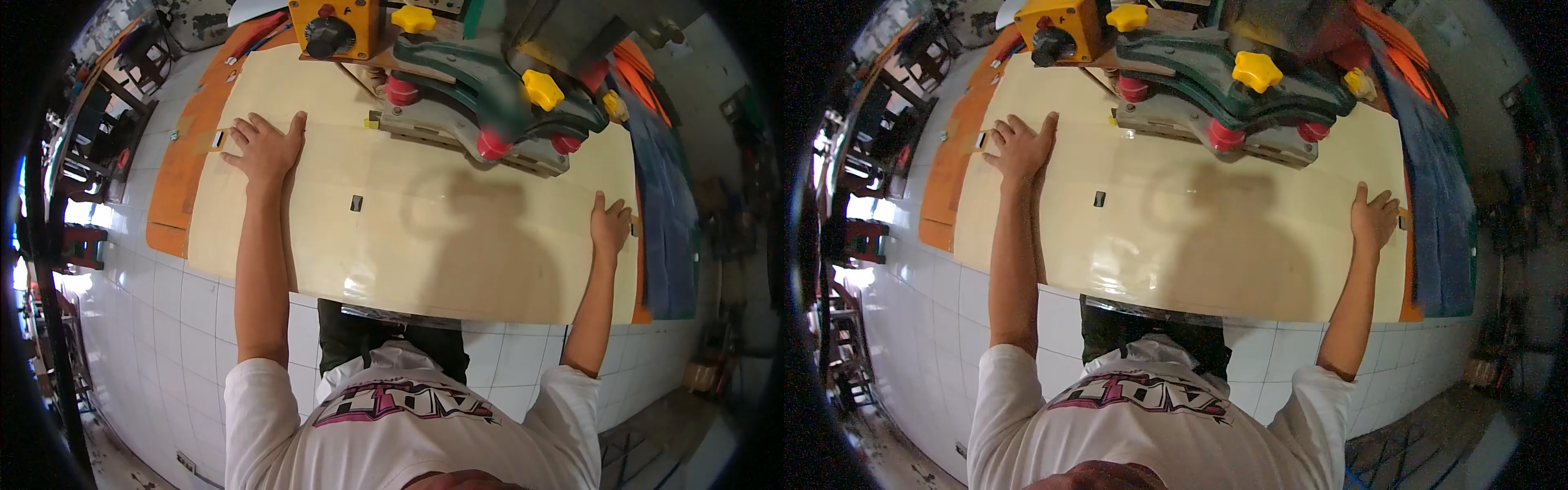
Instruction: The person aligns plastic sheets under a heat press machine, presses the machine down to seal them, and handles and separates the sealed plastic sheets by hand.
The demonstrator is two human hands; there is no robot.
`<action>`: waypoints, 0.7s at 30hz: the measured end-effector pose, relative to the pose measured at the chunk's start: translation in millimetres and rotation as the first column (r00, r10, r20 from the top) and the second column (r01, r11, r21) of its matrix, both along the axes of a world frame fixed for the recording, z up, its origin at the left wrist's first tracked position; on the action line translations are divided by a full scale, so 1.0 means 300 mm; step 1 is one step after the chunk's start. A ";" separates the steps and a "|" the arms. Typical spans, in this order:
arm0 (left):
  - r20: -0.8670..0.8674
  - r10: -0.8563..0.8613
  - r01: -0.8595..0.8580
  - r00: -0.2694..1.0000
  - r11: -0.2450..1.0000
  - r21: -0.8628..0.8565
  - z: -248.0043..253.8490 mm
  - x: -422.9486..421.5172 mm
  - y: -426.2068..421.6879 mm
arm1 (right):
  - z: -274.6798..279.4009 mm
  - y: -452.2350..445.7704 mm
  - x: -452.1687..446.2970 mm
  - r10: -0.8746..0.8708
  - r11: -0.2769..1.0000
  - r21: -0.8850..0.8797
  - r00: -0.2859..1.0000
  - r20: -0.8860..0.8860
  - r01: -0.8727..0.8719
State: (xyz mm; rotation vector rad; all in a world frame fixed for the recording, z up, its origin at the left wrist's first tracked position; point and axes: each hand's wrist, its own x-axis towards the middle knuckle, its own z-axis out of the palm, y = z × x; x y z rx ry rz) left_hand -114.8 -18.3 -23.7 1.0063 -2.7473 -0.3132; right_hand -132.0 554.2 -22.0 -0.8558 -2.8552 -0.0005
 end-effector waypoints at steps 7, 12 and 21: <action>0.015 -0.003 0.003 1.000 1.000 -0.011 -0.001 0.000 -0.003 | -0.004 0.011 -0.005 0.003 1.000 0.007 1.000 0.005 -0.003; -0.033 0.021 -0.023 0.999 0.998 -0.064 -0.031 0.001 -0.008 | -0.034 0.049 -0.014 0.025 0.999 -0.023 1.000 -0.014 -0.025; -0.132 -0.011 0.005 0.991 0.999 -0.050 -0.048 0.002 -0.021 | -0.007 0.021 -0.021 0.000 1.000 -0.026 0.999 0.034 0.001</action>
